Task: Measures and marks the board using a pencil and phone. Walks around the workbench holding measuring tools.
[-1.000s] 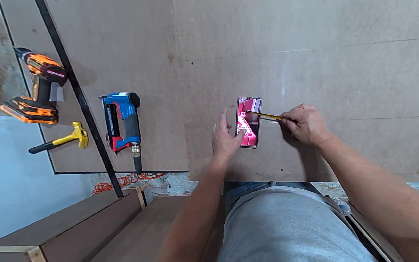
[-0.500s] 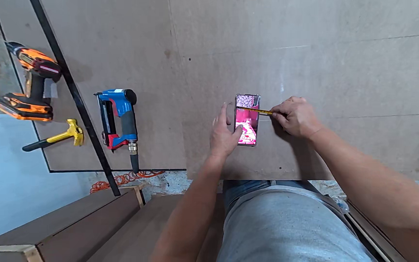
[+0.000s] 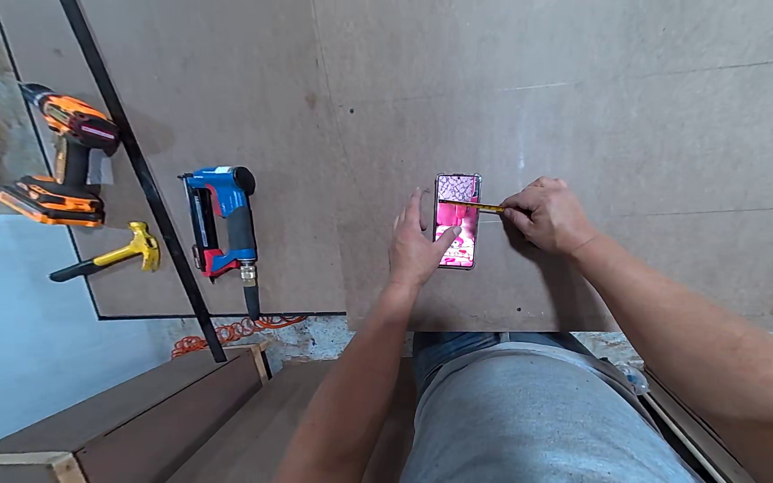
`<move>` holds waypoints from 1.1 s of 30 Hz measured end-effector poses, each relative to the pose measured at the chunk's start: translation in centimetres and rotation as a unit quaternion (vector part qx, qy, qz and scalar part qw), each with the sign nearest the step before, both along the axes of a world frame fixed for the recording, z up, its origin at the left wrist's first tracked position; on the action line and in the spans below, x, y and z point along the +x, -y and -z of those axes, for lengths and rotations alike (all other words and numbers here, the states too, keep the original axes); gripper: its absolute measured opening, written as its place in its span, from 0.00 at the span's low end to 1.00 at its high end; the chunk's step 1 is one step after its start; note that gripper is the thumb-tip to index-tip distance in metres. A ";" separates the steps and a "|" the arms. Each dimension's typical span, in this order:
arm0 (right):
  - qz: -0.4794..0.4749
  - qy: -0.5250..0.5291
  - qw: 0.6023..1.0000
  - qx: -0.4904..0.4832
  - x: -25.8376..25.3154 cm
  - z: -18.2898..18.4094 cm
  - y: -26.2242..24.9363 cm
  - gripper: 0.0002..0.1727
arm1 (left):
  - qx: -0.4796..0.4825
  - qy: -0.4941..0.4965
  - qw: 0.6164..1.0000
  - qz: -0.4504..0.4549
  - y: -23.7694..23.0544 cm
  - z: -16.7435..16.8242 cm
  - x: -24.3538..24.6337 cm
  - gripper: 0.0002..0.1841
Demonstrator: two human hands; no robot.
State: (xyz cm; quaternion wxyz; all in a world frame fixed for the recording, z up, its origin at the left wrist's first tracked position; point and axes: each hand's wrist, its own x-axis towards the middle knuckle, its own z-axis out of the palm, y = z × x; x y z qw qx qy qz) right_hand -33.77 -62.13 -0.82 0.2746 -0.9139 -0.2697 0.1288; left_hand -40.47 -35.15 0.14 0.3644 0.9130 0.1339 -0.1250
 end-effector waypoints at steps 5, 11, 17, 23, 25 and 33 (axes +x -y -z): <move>-0.002 -0.004 1.000 -0.001 0.1 -0.1 0.1 0.16 | -0.057 -0.001 0.998 -0.018 -0.6 0.0 0.3 0.49; -0.002 0.006 1.000 -0.002 0.1 0.0 0.1 0.16 | -0.108 0.035 0.994 0.007 -1.4 0.6 0.0 0.35; -0.004 0.008 1.000 0.005 0.1 0.0 0.2 0.16 | -0.143 0.028 0.989 0.026 -2.0 0.0 -0.2 0.27; -0.003 0.008 1.000 -0.003 0.1 -0.3 0.1 0.16 | -0.140 0.027 0.989 0.029 -2.0 0.1 -0.1 0.27; -0.005 0.007 1.000 -0.004 0.1 -0.4 0.1 0.16 | -0.142 0.026 0.989 0.029 -2.0 0.0 -0.2 0.27; -0.020 0.008 1.000 -0.001 0.4 -0.3 0.2 0.16 | -0.138 0.000 0.990 0.040 -2.3 -0.5 0.2 0.28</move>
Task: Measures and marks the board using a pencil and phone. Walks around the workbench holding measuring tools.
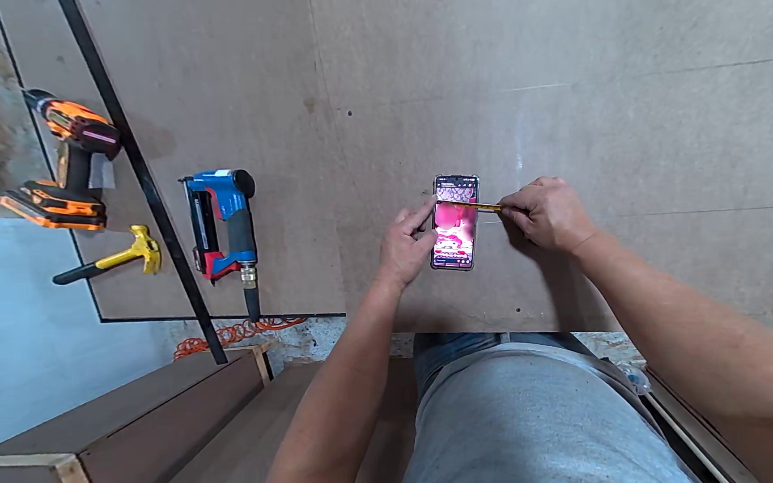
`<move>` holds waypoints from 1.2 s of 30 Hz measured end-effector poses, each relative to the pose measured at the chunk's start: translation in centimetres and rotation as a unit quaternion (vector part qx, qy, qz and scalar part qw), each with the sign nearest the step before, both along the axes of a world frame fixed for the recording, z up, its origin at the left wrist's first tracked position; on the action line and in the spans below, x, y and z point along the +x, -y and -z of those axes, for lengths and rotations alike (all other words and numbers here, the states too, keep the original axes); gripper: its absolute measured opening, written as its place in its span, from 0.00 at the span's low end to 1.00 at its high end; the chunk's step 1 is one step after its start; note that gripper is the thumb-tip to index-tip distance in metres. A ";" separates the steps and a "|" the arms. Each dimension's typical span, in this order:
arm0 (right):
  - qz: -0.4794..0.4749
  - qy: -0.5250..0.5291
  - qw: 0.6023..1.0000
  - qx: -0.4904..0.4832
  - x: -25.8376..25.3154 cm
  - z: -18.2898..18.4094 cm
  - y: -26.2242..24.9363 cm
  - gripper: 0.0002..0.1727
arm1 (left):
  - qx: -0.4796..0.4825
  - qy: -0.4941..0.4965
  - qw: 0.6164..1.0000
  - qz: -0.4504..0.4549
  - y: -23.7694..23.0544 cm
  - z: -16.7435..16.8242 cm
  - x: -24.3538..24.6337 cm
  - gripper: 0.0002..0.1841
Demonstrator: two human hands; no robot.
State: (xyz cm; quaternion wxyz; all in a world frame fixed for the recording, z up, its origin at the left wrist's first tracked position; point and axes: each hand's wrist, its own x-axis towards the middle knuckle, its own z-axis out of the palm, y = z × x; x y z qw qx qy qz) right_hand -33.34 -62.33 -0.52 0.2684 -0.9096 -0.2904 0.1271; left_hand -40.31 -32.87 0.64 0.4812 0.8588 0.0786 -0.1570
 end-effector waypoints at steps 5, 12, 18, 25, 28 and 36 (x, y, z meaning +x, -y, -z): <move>-0.009 0.004 1.000 0.002 0.4 0.1 0.1 0.16 | -0.004 -0.002 1.000 0.005 -0.1 0.0 0.1 0.29; -0.010 -0.001 1.000 -0.002 0.4 -0.1 0.1 0.16 | -0.007 -0.003 1.000 0.007 -0.2 0.0 0.2 0.29; -0.010 0.000 1.000 -0.001 0.6 -0.2 0.0 0.16 | -0.009 -0.002 1.000 0.007 -0.2 0.0 0.2 0.29; -0.016 0.008 1.000 0.003 0.9 -0.1 0.1 0.15 | 0.000 -0.012 1.000 0.016 -0.4 -0.3 0.4 0.29; -0.019 0.013 1.000 0.004 0.9 0.0 0.1 0.15 | -0.002 -0.010 1.000 0.019 -0.4 -0.2 0.4 0.29; -0.021 0.002 1.000 -0.007 1.1 -0.3 0.1 0.15 | -0.012 -0.031 0.999 0.016 -0.4 -0.7 0.6 0.29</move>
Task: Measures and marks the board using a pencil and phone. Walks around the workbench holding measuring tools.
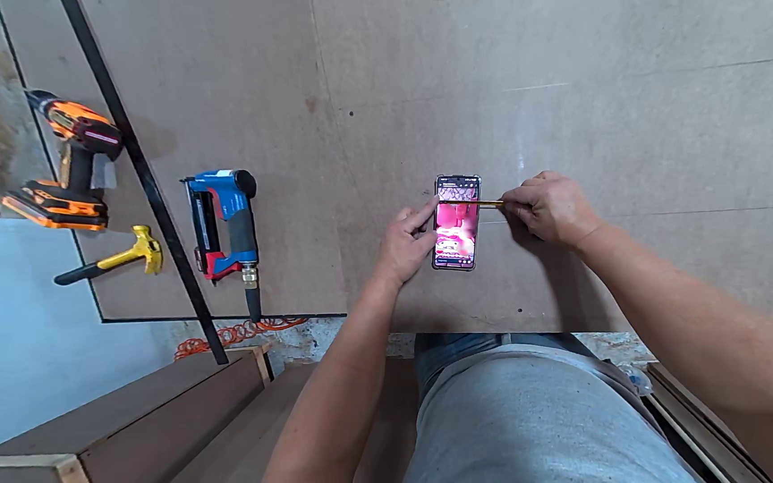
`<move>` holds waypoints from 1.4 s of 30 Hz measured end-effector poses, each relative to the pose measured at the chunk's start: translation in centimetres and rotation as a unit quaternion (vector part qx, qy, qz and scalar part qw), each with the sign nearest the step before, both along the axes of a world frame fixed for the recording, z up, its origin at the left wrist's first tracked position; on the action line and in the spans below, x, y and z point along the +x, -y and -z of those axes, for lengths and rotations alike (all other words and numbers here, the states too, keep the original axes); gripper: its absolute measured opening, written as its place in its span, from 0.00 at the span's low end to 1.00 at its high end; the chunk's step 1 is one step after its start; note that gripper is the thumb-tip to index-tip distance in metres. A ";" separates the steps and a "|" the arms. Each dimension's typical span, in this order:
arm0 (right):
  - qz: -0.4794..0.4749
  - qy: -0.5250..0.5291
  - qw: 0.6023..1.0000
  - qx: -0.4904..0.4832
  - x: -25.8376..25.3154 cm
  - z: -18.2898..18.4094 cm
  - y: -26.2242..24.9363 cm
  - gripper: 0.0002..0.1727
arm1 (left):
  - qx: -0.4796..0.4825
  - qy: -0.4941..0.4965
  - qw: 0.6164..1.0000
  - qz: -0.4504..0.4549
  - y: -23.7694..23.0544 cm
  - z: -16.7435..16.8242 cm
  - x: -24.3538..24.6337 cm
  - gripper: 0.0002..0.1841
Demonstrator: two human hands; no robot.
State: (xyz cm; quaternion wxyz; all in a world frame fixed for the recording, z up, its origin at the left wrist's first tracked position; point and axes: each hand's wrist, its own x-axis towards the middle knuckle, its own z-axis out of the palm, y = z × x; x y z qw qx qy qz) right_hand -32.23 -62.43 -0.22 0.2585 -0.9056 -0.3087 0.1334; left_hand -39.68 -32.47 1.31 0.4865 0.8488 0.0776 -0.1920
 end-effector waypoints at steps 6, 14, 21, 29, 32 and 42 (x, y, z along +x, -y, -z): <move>-0.001 0.004 1.000 -0.003 0.0 -0.1 0.0 0.15 | 0.001 0.001 1.000 0.007 -0.1 0.0 0.1 0.29; -0.005 0.001 1.000 -0.003 0.1 -0.1 0.0 0.15 | 0.007 -0.009 1.000 0.014 -0.2 -0.1 0.2 0.29; -0.002 0.004 1.000 0.001 -0.1 -0.1 0.0 0.15 | 0.005 0.000 1.000 0.012 -0.2 0.0 0.1 0.29; -0.009 0.005 1.000 0.010 -1.8 0.2 0.4 0.16 | -0.029 0.037 0.999 0.011 -0.7 0.5 -0.9 0.23; -0.008 0.013 1.000 0.016 -2.2 0.4 0.5 0.16 | -0.036 0.043 0.998 0.016 -0.8 0.7 -0.9 0.21; 0.053 0.025 0.998 0.012 -3.6 0.2 -0.3 0.18 | -0.042 0.033 0.998 -0.011 -0.7 0.6 -0.9 0.29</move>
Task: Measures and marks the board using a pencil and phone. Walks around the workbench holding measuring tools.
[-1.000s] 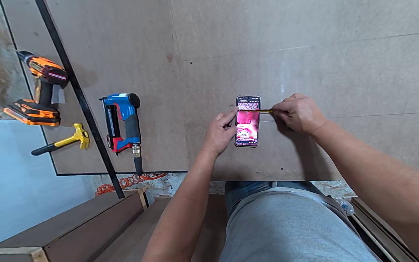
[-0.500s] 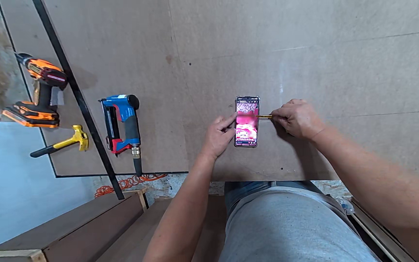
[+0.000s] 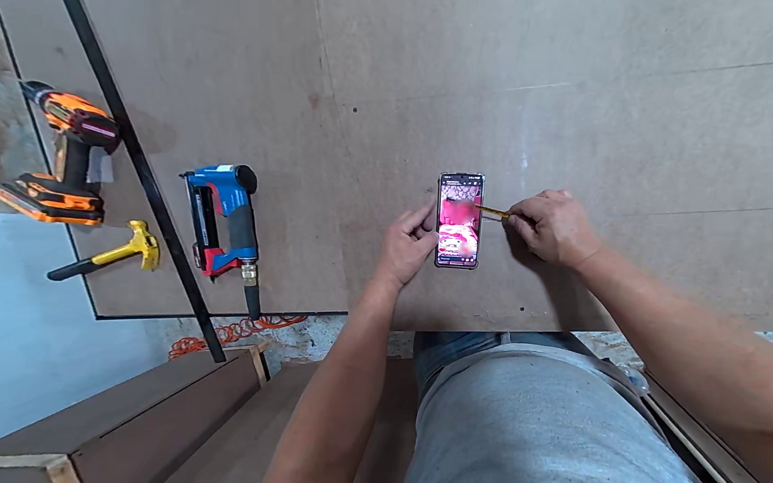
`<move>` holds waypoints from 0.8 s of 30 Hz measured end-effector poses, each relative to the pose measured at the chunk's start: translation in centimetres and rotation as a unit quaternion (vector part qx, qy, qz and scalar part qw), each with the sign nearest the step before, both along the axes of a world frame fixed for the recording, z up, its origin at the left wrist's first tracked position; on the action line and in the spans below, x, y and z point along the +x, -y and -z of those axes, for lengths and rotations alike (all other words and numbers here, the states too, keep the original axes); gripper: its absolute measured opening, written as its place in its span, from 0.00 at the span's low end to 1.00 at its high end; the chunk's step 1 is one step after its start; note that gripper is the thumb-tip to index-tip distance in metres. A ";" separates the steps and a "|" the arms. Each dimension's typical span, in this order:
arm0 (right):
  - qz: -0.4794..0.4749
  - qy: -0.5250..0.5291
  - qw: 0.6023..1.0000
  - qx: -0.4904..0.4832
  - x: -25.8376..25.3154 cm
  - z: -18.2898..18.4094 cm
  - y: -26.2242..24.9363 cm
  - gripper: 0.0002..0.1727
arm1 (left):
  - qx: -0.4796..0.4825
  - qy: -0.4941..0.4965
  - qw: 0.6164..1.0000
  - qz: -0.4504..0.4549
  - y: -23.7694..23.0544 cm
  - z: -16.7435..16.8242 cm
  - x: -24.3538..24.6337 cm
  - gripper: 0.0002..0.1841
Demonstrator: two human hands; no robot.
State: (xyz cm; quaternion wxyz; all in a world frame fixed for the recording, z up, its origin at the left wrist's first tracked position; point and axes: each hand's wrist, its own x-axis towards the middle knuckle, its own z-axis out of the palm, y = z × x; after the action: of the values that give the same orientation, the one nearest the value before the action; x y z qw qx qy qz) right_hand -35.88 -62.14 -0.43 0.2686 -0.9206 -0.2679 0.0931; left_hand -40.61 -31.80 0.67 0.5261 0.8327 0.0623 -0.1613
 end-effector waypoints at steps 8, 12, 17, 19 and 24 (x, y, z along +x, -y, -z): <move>0.208 -0.086 0.973 0.048 -7.5 -1.5 0.4 0.17 | -0.021 -0.110 0.993 -0.037 5.9 -1.6 -3.7 0.47; 0.209 -0.069 0.974 0.046 -10.7 -1.2 2.7 0.17 | 0.031 -0.089 0.995 -0.020 8.5 -1.9 -3.3 0.43; 0.104 -0.033 0.992 0.056 -11.5 -0.3 4.1 0.15 | 0.087 0.085 0.990 0.066 8.4 -1.9 -2.7 0.23; 0.080 -0.032 0.995 0.059 -10.8 -0.4 4.4 0.15 | 0.090 0.117 0.981 0.124 8.1 -1.8 -2.5 0.13; 0.024 -0.023 0.999 0.028 -6.7 -1.5 7.1 0.14 | 0.129 0.154 0.974 0.106 8.4 -1.7 -1.9 0.08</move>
State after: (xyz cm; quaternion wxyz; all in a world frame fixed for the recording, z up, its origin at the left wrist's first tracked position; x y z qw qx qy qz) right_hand -42.55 -69.24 1.12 0.3030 -0.9161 -0.2423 0.1007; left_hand -42.54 -40.23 2.32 0.3969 0.9104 -0.0879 -0.0770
